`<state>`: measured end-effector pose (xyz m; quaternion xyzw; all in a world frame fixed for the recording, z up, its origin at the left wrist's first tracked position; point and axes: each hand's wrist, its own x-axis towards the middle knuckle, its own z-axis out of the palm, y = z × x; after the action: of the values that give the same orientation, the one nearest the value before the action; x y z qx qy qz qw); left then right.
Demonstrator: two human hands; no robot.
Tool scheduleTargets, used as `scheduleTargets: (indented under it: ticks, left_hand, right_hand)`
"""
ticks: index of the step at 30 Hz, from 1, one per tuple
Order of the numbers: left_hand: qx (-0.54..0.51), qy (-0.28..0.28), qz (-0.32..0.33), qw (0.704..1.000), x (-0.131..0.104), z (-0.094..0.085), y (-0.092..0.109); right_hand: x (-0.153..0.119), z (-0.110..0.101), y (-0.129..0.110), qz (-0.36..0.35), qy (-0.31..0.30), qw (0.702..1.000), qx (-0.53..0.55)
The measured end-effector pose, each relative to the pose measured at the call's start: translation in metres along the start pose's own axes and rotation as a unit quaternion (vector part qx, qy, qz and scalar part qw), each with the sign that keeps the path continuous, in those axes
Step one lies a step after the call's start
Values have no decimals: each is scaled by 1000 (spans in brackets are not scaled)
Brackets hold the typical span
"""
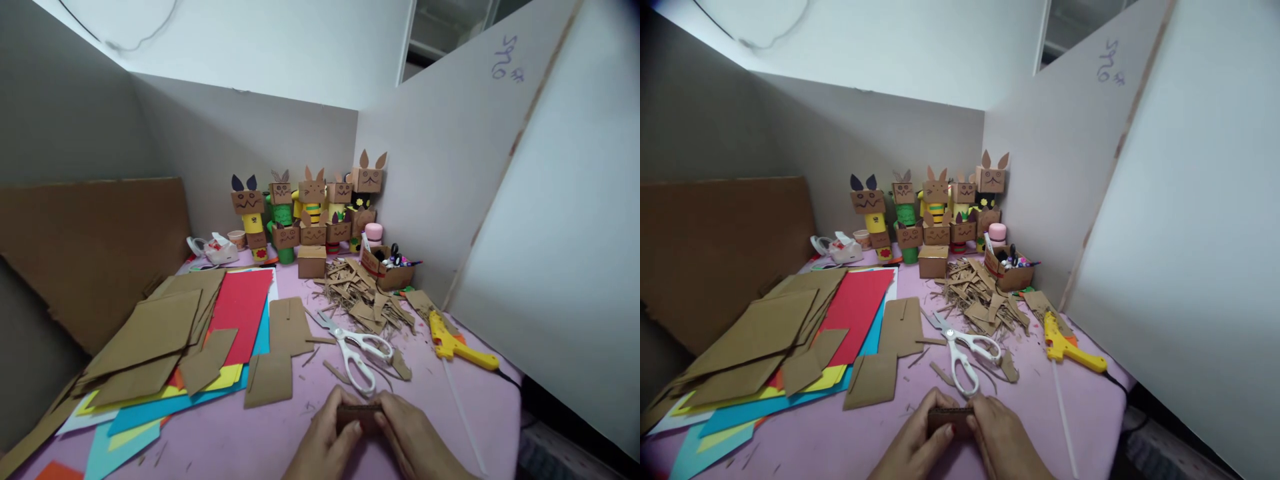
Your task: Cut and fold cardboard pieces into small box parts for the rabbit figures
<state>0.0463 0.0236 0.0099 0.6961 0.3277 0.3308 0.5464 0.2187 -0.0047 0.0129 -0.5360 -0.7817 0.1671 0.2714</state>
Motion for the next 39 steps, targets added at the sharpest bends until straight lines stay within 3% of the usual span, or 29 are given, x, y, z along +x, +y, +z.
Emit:
scheduleTargets:
  ticks: [7,14,20,34,39]
  left_hand:
    - [-10,-3,48,999,1,-3,-6]
    - [-28,-22,37,999,1,-5,-5]
    - [-61,-40,20,997,3,-3,-11]
    - [-49,-22,12,999,2,-3,-13]
    - [-46,-7,9,999,1,-2,-13]
  right_hand:
    - [1,5,6,-69,33,996,-47]
    - [-1,16,13,-78,67,994,-38]
    - [-6,40,26,-47,99,994,-26]
    - [-11,48,34,-46,80,995,-41]
    - [-7,37,25,-12,37,999,-28]
